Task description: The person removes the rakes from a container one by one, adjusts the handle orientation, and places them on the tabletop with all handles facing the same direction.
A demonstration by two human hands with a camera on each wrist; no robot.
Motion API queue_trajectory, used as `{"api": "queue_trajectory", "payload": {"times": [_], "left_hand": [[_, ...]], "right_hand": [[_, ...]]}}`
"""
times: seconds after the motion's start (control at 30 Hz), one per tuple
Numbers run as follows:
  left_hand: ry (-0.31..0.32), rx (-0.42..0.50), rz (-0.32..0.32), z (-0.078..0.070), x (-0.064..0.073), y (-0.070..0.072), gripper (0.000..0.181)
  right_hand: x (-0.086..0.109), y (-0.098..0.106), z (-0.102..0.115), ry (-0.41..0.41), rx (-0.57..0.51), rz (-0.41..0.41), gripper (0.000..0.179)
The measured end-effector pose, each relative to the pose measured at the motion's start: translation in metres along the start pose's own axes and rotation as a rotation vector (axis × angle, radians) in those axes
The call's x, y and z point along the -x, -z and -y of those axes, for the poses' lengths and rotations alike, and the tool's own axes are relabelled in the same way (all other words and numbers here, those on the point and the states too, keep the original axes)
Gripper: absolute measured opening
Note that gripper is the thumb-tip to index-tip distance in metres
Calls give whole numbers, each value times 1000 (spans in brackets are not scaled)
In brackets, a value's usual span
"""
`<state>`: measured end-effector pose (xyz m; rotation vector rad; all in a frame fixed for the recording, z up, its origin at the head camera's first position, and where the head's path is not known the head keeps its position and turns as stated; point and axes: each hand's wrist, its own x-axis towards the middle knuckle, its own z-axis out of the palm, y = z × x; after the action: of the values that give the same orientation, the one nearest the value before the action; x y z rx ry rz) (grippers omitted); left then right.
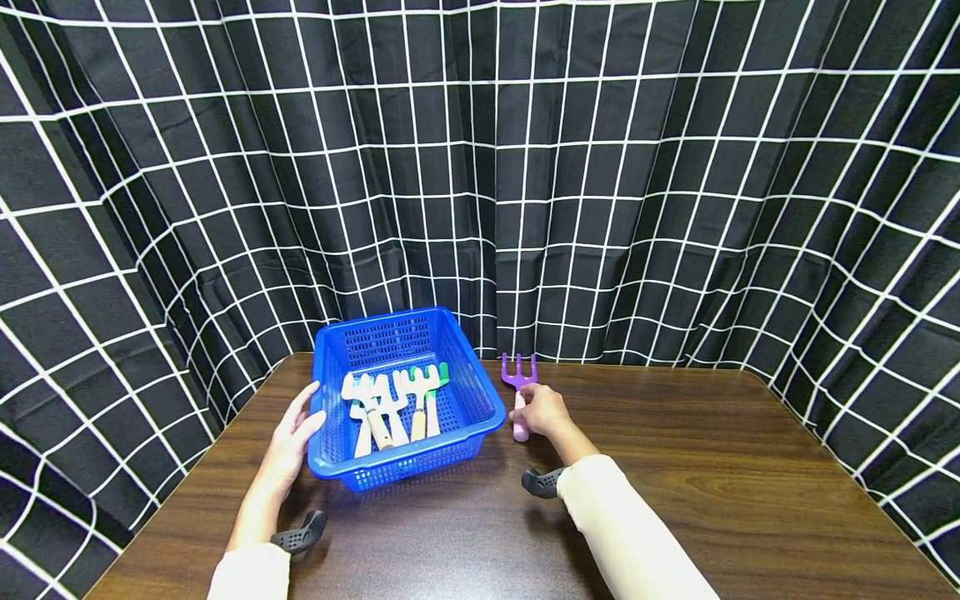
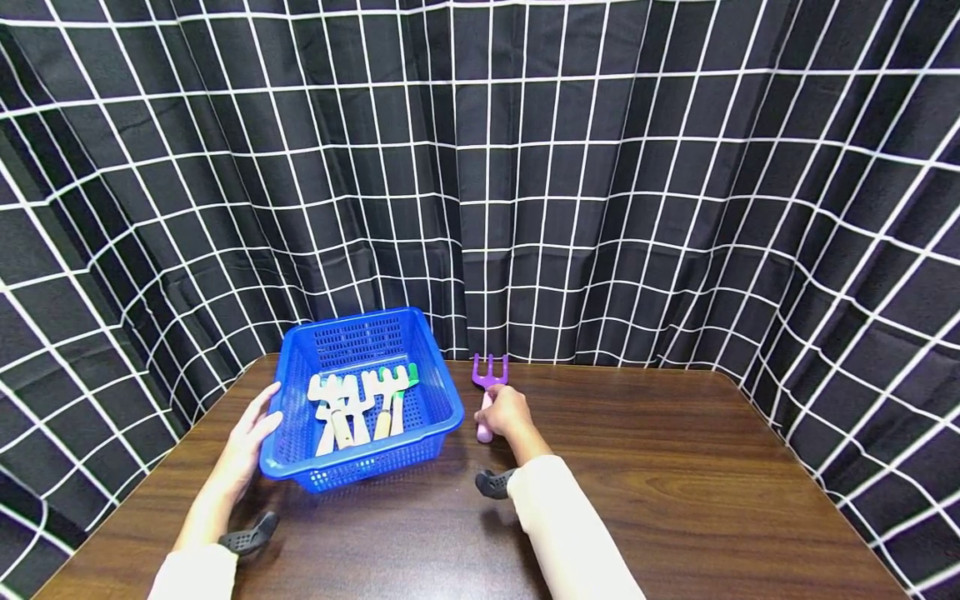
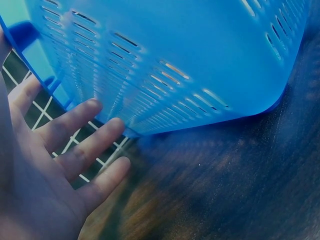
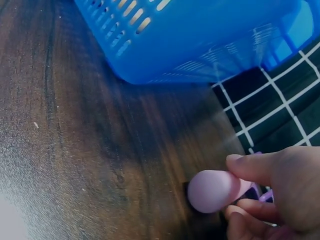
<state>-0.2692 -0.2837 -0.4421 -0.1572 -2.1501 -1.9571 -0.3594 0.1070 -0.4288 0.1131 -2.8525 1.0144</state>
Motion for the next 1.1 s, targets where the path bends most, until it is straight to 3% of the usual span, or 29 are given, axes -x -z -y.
{"api": "queue_trajectory", "payload": {"times": [0.27, 0.47, 0.83, 1.1], "left_hand": [[4, 0, -12, 0, 0, 0, 53], [-3, -7, -7, 0, 1, 0, 53], [-5, 4, -4, -2, 0, -1, 53], [2, 12, -1, -1, 0, -1, 53]], "right_hand": [[-4, 18, 5, 53, -26, -83, 46], [-2, 30, 11, 85, -105, -157, 45], [23, 38, 41, 154, -289, -207, 36], [41, 37, 70, 230, -414, -234, 46]]}}
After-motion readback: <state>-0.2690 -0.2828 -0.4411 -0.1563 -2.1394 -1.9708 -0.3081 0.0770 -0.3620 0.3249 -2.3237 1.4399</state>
